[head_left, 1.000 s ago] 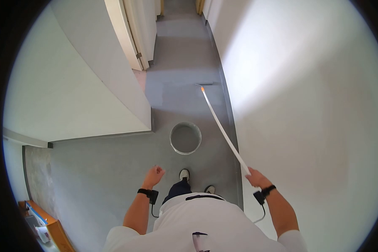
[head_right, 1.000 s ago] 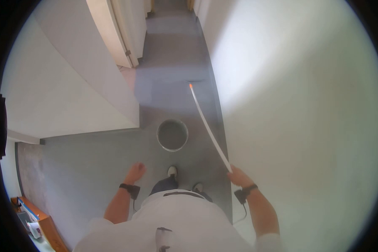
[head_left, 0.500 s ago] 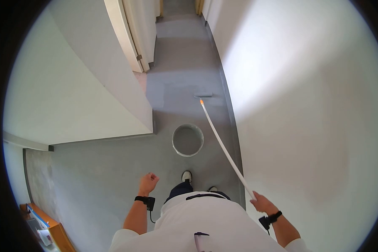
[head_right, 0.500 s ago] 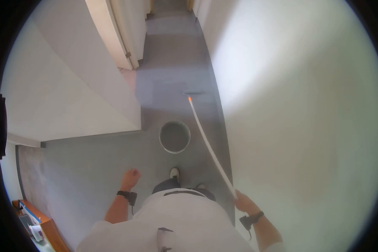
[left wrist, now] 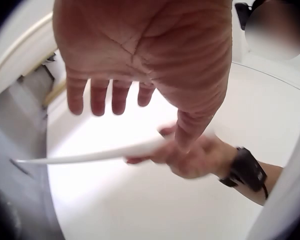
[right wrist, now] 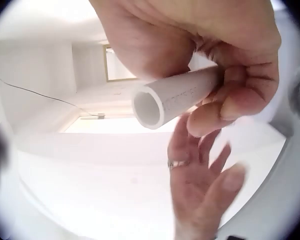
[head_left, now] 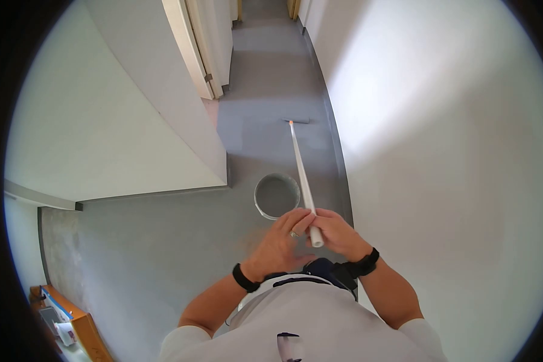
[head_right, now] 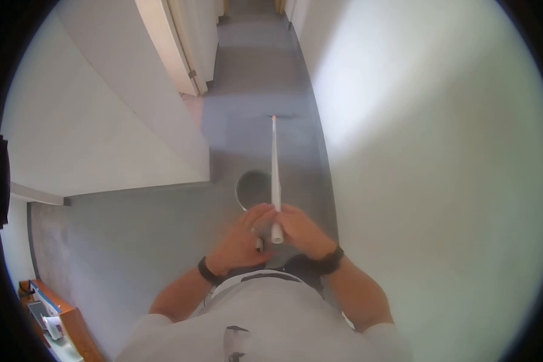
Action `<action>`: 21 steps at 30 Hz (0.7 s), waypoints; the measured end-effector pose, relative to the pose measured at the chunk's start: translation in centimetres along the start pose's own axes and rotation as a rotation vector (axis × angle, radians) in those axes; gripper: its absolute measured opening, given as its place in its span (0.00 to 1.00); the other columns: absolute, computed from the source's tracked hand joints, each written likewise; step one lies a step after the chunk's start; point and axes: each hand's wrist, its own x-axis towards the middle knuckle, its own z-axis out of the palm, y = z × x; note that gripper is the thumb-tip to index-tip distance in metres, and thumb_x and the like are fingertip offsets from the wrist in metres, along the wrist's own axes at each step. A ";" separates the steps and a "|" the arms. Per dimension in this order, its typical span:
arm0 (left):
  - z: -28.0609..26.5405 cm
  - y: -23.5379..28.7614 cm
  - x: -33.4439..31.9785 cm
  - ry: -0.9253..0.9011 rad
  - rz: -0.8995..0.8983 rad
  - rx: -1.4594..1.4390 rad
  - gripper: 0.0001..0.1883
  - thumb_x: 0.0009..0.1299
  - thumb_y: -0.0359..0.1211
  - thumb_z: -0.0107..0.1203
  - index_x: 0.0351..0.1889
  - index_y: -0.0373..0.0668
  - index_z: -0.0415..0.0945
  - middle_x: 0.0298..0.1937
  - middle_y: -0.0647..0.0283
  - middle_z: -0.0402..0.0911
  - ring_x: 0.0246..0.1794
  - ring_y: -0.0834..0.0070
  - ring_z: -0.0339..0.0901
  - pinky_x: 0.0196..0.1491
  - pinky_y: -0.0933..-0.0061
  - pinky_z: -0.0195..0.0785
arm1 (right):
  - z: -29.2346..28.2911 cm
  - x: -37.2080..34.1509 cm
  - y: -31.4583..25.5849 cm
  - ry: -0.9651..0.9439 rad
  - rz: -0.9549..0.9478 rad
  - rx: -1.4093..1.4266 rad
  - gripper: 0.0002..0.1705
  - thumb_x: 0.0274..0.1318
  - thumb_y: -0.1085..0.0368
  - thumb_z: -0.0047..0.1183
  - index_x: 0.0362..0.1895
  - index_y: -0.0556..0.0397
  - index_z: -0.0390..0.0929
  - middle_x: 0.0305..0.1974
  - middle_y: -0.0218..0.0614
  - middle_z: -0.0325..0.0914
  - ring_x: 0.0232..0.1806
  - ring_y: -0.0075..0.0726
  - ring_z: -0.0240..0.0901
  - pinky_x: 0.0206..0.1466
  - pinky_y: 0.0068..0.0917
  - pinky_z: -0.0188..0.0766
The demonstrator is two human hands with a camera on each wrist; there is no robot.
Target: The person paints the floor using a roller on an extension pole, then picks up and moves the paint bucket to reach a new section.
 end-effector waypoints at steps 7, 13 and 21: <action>2.5 2.6 2.9 0.267 0.130 -0.306 0.10 0.61 0.25 0.62 0.35 0.42 0.71 0.36 0.61 0.77 0.49 0.57 0.76 0.58 0.54 0.67 | -1.0 -1.9 -4.6 -0.294 0.058 0.217 0.18 0.71 0.57 0.39 0.51 0.57 0.72 0.40 0.34 0.77 0.40 0.28 0.76 0.43 0.31 0.77; 7.0 13.8 13.0 0.060 0.011 -0.369 0.09 0.63 0.29 0.60 0.26 0.41 0.69 0.27 0.64 0.72 0.33 0.67 0.73 0.59 0.54 0.65 | -15.3 8.4 -6.5 -0.177 0.131 0.699 0.22 0.68 0.52 0.44 0.44 0.63 0.67 0.40 0.48 0.76 0.43 0.48 0.77 0.45 0.39 0.77; 10.8 21.5 15.5 0.387 -0.178 -0.242 0.14 0.72 0.40 0.47 0.28 0.41 0.69 0.28 0.59 0.74 0.30 0.65 0.73 0.44 0.49 0.73 | -22.7 15.5 -10.8 -0.067 0.071 0.878 0.13 0.68 0.62 0.39 0.30 0.56 0.64 0.25 0.38 0.69 0.30 0.40 0.71 0.35 0.36 0.75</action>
